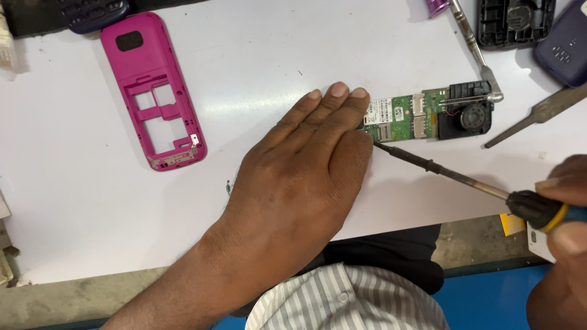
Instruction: The person unscrews the back of a mobile phone with a screwdriver, pries the housing open with a metal spudger, and separates the internal board and speaker assembly from the casing. They briefly pick up a soldering iron and continue prying components from the board on the workbench.
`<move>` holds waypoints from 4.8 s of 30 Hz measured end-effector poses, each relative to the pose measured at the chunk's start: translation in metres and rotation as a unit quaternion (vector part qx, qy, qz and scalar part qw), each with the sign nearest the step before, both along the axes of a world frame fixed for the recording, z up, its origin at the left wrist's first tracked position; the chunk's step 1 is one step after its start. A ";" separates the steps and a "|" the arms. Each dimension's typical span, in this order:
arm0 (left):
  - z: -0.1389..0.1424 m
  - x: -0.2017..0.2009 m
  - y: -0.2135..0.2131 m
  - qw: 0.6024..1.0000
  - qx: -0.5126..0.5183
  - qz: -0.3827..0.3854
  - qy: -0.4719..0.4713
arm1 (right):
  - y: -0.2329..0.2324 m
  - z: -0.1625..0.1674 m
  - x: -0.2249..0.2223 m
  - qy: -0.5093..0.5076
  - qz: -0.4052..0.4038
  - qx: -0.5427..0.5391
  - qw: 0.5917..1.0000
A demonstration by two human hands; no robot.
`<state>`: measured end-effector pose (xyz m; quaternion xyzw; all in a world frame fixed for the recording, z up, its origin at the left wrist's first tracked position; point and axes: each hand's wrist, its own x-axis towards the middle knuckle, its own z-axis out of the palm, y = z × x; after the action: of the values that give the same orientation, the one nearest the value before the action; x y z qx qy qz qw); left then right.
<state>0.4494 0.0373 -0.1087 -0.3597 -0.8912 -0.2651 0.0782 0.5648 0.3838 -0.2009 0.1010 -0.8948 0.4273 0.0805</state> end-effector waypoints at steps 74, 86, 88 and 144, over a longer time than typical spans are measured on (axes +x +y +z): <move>-0.003 -0.003 -0.002 0.998 0.048 0.012 -0.035 | 0.091 -0.096 -0.022 -0.033 0.063 -0.131 0.989; -0.010 -0.003 0.000 0.999 0.037 0.018 -0.012 | 0.052 -0.072 -0.037 -0.014 0.104 -0.198 0.975; -0.010 -0.003 0.000 1.000 0.023 0.017 -0.002 | 0.057 -0.081 -0.033 -0.023 0.094 -0.208 0.973; -0.011 0.002 0.005 0.993 -0.060 -0.021 0.098 | 0.087 -0.068 -0.100 0.022 0.280 -0.105 0.954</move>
<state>0.4514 0.0420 -0.1200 -0.4063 -0.8858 -0.1764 0.1385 0.4644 0.4704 -0.2685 0.3478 -0.7790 0.5217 -0.0120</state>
